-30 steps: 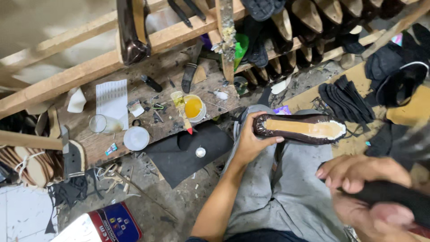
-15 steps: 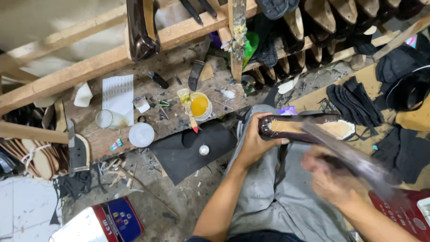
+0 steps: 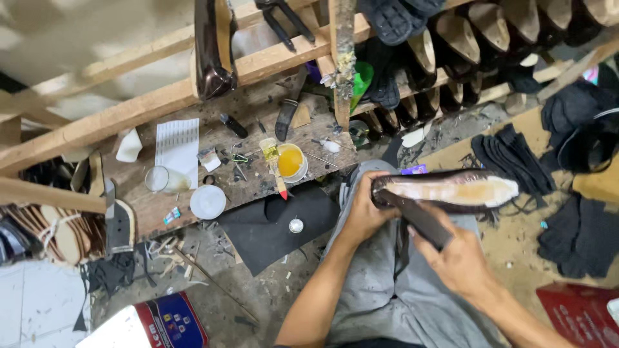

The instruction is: The person sits at a workbench and attaches soles to brown shoe uppers. They apply adhesive to the sole, press the sole onto the shoe, tap and press the edges by hand, hammer the sole to secure it, and place the finished shoes on a wooden rack.

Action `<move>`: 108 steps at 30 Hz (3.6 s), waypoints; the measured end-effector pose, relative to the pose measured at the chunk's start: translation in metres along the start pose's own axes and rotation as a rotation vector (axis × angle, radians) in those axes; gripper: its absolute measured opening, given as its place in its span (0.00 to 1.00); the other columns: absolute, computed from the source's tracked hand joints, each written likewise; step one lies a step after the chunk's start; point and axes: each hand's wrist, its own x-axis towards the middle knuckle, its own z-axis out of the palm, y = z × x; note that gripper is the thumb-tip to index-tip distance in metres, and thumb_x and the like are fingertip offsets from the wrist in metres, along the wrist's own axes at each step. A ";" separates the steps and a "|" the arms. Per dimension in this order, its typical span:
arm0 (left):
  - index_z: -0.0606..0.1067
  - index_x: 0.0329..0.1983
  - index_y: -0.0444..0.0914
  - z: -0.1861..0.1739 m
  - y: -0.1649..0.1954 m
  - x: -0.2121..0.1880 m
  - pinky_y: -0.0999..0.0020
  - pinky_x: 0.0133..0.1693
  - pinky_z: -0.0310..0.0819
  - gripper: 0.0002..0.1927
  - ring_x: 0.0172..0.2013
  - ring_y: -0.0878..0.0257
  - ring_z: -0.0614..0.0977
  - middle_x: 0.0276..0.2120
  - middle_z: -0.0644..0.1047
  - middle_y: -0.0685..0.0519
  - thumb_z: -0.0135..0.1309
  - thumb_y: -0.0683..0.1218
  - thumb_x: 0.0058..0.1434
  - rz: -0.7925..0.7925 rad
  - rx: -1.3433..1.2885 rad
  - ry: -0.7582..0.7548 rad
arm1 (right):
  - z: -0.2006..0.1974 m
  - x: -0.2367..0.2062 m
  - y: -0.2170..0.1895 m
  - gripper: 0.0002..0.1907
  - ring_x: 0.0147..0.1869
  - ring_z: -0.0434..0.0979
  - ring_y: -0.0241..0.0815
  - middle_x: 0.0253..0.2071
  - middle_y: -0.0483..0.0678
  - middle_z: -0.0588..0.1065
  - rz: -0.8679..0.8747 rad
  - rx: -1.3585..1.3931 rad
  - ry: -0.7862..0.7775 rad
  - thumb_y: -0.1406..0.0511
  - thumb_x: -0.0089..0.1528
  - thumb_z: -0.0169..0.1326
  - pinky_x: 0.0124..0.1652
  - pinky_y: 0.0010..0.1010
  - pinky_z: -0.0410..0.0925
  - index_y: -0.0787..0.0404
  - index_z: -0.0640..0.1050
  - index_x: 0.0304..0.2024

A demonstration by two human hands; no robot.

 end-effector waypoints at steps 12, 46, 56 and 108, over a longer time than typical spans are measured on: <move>0.67 0.59 0.36 -0.001 0.013 0.000 0.65 0.54 0.75 0.42 0.50 0.59 0.79 0.49 0.77 0.48 0.76 0.44 0.42 -0.151 -0.140 -0.050 | -0.009 0.010 -0.011 0.20 0.36 0.81 0.48 0.37 0.58 0.79 -0.082 -0.004 0.249 0.65 0.61 0.59 0.39 0.33 0.72 0.68 0.75 0.54; 0.69 0.58 0.33 -0.007 0.010 0.016 0.66 0.56 0.72 0.36 0.51 0.60 0.80 0.49 0.79 0.49 0.73 0.47 0.49 -0.283 0.095 -0.078 | -0.030 -0.065 0.049 0.13 0.30 0.72 0.32 0.28 0.44 0.72 0.041 0.493 0.726 0.62 0.79 0.46 0.35 0.24 0.68 0.69 0.68 0.54; 0.66 0.60 0.35 0.003 0.013 0.014 0.68 0.54 0.73 0.38 0.51 0.61 0.78 0.50 0.76 0.47 0.72 0.44 0.48 -0.267 -0.023 -0.081 | -0.029 -0.045 0.040 0.20 0.24 0.69 0.36 0.24 0.48 0.71 0.329 0.219 0.602 0.62 0.70 0.51 0.27 0.28 0.65 0.67 0.73 0.61; 0.72 0.51 0.36 0.069 0.020 0.093 0.72 0.44 0.78 0.25 0.42 0.67 0.80 0.41 0.80 0.51 0.69 0.34 0.52 -0.160 -0.238 -0.272 | -0.100 0.120 0.149 0.28 0.39 0.79 0.48 0.41 0.53 0.80 0.621 1.310 0.018 0.45 0.73 0.57 0.38 0.40 0.72 0.64 0.78 0.50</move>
